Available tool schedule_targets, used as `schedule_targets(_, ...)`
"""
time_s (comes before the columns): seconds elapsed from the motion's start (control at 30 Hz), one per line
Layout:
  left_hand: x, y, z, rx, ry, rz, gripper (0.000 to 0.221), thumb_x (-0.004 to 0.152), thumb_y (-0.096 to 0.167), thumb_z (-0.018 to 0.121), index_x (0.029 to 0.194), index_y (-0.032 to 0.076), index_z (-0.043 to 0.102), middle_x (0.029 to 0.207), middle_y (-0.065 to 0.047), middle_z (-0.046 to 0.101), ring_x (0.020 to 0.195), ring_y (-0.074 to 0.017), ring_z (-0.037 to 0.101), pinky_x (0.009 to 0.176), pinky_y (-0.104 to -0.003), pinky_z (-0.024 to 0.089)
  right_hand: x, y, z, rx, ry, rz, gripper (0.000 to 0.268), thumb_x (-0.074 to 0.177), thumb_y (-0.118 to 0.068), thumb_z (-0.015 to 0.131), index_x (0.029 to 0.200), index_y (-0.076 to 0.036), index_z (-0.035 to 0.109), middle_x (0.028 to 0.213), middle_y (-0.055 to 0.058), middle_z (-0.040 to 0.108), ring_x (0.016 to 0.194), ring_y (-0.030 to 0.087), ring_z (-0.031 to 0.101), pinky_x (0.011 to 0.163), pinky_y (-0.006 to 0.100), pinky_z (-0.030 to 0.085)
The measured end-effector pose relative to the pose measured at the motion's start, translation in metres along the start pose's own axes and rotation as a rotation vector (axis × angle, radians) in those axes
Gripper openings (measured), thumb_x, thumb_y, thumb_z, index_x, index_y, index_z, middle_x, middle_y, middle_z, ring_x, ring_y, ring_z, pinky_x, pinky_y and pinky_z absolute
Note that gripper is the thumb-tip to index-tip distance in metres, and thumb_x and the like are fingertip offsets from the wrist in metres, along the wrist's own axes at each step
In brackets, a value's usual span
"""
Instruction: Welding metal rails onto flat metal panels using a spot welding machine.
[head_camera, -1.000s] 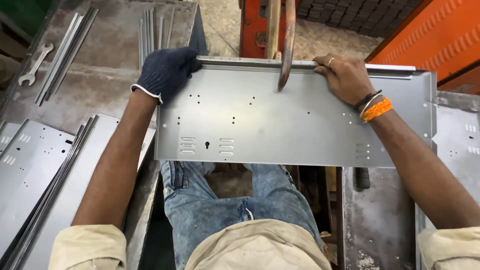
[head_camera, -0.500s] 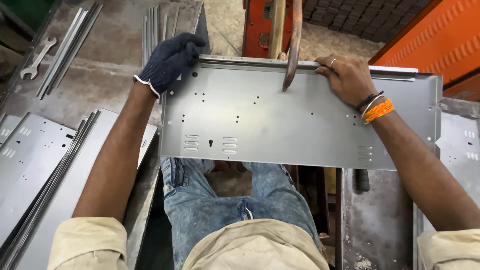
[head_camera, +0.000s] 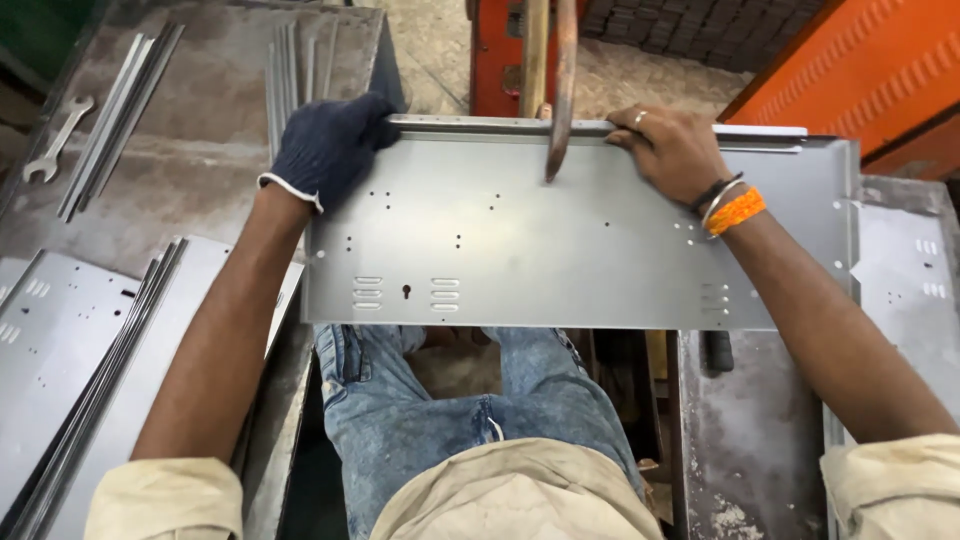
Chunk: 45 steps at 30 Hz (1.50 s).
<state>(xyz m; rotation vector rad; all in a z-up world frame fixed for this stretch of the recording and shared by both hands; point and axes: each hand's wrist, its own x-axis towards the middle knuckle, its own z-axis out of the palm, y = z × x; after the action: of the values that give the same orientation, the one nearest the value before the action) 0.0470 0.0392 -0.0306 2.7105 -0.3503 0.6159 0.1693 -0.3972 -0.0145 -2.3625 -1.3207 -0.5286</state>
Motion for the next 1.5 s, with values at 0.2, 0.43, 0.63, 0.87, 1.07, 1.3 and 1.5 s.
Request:
schedule_targets(0.2, 0.005, 0.006, 0.006, 0.187, -0.052, 0.070, 0.019, 0.103, 0.027, 0.063, 0.118, 0.015, 0.067, 0.084, -0.018, 0.072, 0.076, -0.0415, 0.069, 0.066, -0.054, 0.051, 0.001, -0.002, -0.005, -0.124, -0.059, 0.105, 0.033, 0.107, -0.034, 0.064, 0.113, -0.002, 0.071, 0.091, 0.018, 0.072, 0.079, 0.038, 0.067, 0.070, 0.048, 0.049)
schedule_targets(0.43, 0.008, 0.006, 0.002, 0.196, -0.170, -0.032, 0.024, 0.103, 0.031, 0.062, 0.121, 0.016, 0.068, 0.084, -0.021, 0.072, 0.076, -0.0424, 0.069, 0.067, -0.055, 0.051, 0.000, 0.014, 0.004, -0.178, -0.124, 0.167, 0.048, 0.106, -0.045, 0.063, 0.080, -0.005, 0.067, 0.070, 0.013, 0.067, 0.065, 0.034, 0.063, 0.063, 0.051, 0.040)
schedule_targets(0.63, -0.013, 0.017, -0.009, 0.205, -0.254, -0.072, 0.034, 0.092, 0.028, 0.063, 0.124, 0.016, 0.068, 0.085, -0.020, 0.073, 0.074, -0.0417, 0.070, 0.067, -0.055, 0.052, -0.014, -0.006, 0.004, -0.152, -0.284, 0.267, 0.047, 0.105, -0.047, 0.060, 0.081, -0.008, 0.071, 0.057, 0.012, 0.060, 0.051, 0.034, 0.055, 0.060, 0.049, 0.038)
schedule_targets(0.87, -0.026, 0.035, -0.017, 0.223, -0.268, -0.102, 0.025, 0.103, 0.034, 0.062, 0.116, 0.015, 0.070, 0.083, -0.020, 0.072, 0.077, -0.0421, 0.069, 0.070, -0.055, 0.052, -0.025, -0.024, -0.003, -0.120, -0.140, 0.213, 0.051, 0.104, -0.049, 0.065, 0.078, -0.005, 0.071, 0.059, 0.014, 0.061, 0.058, 0.034, 0.059, 0.063, 0.048, 0.039)
schedule_targets(1.07, -0.030, 0.028, -0.013, 0.168, -0.189, -0.042, 0.025, 0.102, 0.034, 0.064, 0.118, 0.015, 0.070, 0.082, -0.021, 0.071, 0.075, -0.0431, 0.069, 0.069, -0.055, 0.052, -0.029, -0.022, 0.002, -0.121, -0.123, 0.148, 0.043, 0.104, -0.042, 0.067, 0.082, -0.005, 0.070, 0.065, 0.016, 0.064, 0.063, 0.036, 0.062, 0.061, 0.050, 0.040)
schedule_targets(1.3, -0.023, 0.033, -0.013, 0.153, -0.216, -0.088, 0.023, 0.098, 0.032, 0.065, 0.114, 0.017, 0.070, 0.080, -0.020, 0.071, 0.074, -0.0435, 0.069, 0.067, -0.056, 0.052, -0.030, -0.015, 0.001, -0.120, -0.104, 0.128, 0.034, 0.100, -0.039, 0.066, 0.088, -0.008, 0.073, 0.063, 0.014, 0.064, 0.059, 0.035, 0.062, 0.057, 0.050, 0.040)
schedule_targets(1.5, 0.005, 0.085, 0.007, 0.103, -0.158, 0.002, 0.018, 0.100, 0.032, 0.065, 0.106, 0.015, 0.069, 0.079, -0.020, 0.070, 0.074, -0.0442, 0.068, 0.066, -0.057, 0.051, -0.060, 0.022, -0.026, -0.209, -0.144, 0.190, 0.043, 0.102, -0.048, 0.066, 0.087, -0.008, 0.074, 0.058, 0.011, 0.061, 0.051, 0.032, 0.057, 0.053, 0.046, 0.040)
